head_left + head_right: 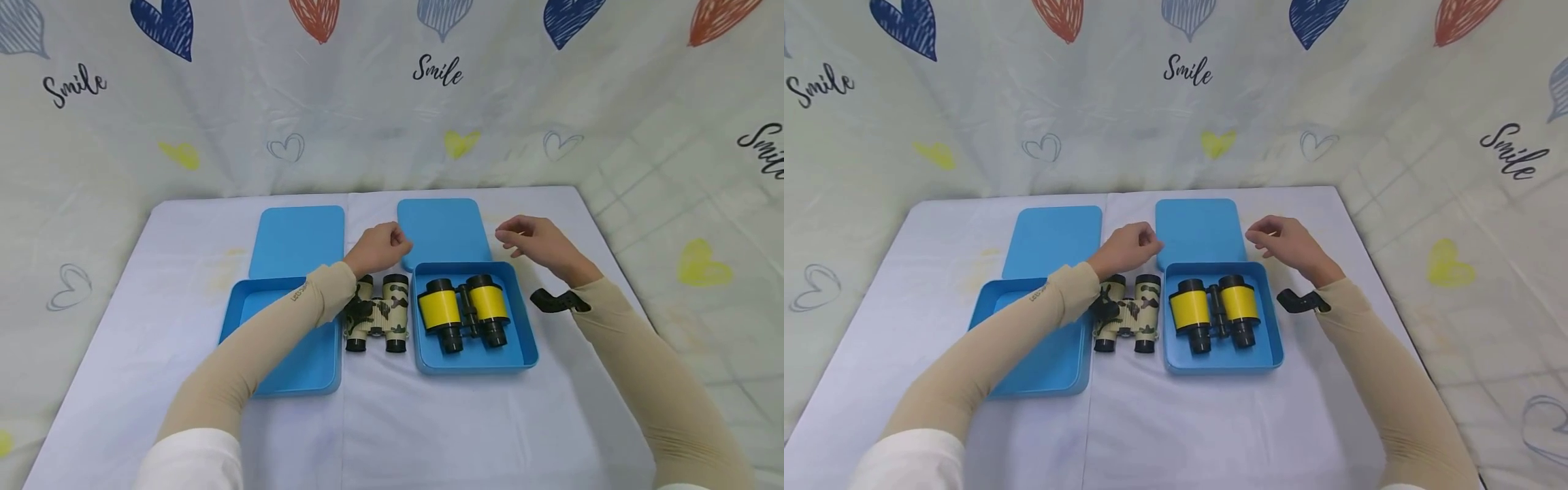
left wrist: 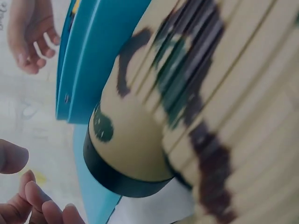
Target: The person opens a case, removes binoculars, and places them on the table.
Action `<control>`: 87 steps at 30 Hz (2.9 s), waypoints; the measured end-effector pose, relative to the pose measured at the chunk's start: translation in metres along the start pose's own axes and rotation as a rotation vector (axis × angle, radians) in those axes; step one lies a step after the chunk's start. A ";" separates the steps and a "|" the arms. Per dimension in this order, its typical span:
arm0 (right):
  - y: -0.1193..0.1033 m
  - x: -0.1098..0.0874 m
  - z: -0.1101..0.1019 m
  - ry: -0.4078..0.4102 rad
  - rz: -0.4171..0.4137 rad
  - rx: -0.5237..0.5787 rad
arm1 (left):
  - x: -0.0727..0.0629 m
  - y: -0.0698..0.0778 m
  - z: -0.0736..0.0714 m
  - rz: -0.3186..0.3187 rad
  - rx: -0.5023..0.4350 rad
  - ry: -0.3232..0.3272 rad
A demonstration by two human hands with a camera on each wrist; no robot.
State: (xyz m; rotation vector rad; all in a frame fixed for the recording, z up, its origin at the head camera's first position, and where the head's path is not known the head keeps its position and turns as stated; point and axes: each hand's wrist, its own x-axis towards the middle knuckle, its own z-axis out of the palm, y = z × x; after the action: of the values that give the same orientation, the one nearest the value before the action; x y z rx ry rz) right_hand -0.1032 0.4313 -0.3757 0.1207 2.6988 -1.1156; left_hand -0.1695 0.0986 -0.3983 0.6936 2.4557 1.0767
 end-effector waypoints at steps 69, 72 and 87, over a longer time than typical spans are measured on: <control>-0.036 -0.076 0.065 0.017 -0.471 -0.623 | -0.071 0.025 0.063 0.376 0.890 0.191; -0.036 -0.078 0.067 0.016 -0.479 -0.638 | -0.073 0.026 0.064 0.380 0.907 0.201; -0.032 -0.077 0.078 -0.072 -0.504 -0.735 | -0.080 0.026 0.070 0.383 0.972 0.250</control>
State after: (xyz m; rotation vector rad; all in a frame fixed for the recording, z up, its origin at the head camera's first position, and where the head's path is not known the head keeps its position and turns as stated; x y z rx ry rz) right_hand -0.0201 0.3540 -0.3891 -0.7258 2.9454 -0.1332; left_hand -0.0617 0.1088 -0.4124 1.4067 3.0937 -0.0410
